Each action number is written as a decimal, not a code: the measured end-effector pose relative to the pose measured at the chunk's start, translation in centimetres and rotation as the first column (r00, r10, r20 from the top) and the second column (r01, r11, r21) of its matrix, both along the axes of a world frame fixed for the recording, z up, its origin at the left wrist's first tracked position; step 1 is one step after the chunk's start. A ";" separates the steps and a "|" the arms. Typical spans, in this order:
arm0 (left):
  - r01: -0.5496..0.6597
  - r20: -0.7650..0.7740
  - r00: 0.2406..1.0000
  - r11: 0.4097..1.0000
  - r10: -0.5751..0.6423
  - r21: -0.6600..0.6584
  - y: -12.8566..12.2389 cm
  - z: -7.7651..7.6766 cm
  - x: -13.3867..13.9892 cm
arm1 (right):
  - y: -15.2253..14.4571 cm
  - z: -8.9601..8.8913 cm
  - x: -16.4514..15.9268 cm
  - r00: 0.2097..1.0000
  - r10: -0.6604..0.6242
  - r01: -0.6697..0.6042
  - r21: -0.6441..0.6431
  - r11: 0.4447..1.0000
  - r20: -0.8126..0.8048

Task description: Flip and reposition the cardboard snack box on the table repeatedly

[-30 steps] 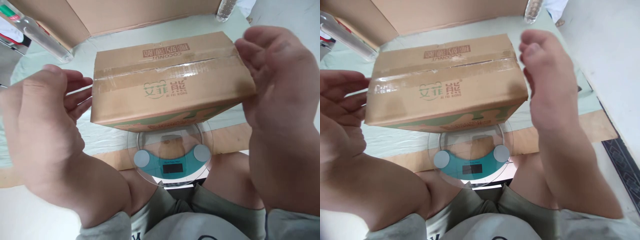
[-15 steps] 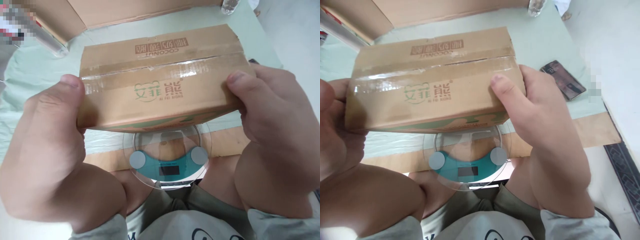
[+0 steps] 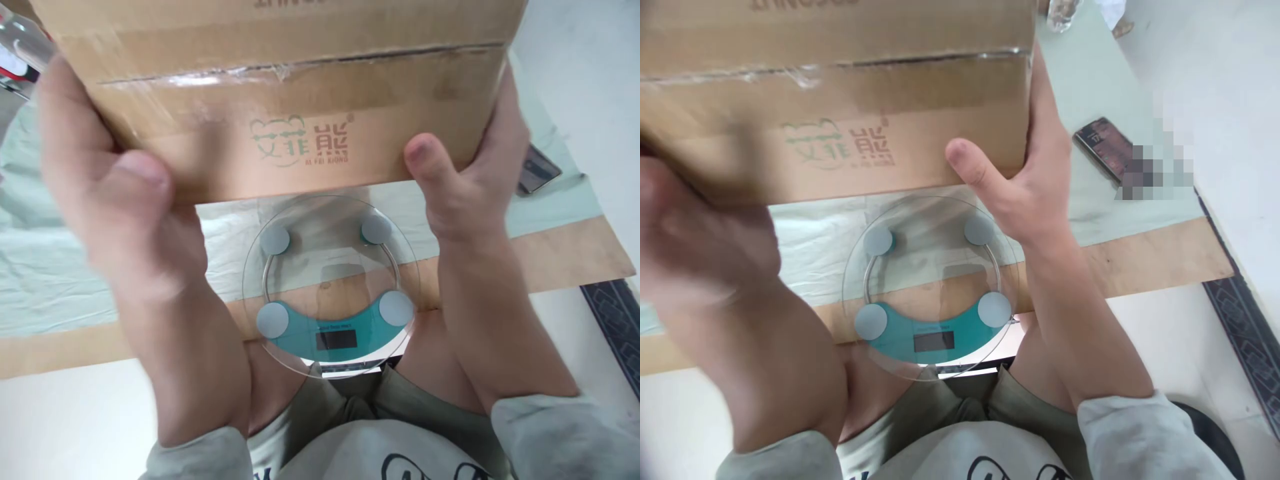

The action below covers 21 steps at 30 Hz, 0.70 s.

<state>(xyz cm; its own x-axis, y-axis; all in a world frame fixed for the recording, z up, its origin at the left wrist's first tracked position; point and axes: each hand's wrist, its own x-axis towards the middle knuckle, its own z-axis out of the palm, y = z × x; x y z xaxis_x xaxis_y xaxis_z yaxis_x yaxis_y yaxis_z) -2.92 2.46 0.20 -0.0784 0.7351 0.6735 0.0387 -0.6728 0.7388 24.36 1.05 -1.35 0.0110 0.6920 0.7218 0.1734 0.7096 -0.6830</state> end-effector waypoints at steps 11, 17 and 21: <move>0.322 -0.065 0.944 0.946 -0.324 -0.036 3.0 -3.9 0.2 | 2.8 -3.9 0.8 0.999 0.029 -0.022 -0.176 0.984 0.041; 0.180 -0.165 0.966 0.975 -0.200 -0.132 3.6 -4.2 -0.3 | 2.9 -4.3 0.7 0.994 -0.051 0.077 -0.280 0.957 0.099; 0.145 -0.217 0.961 0.981 -0.170 -0.128 3.5 -4.0 -0.1 | 2.5 -4.3 0.5 0.962 -0.211 0.255 -0.290 0.922 0.173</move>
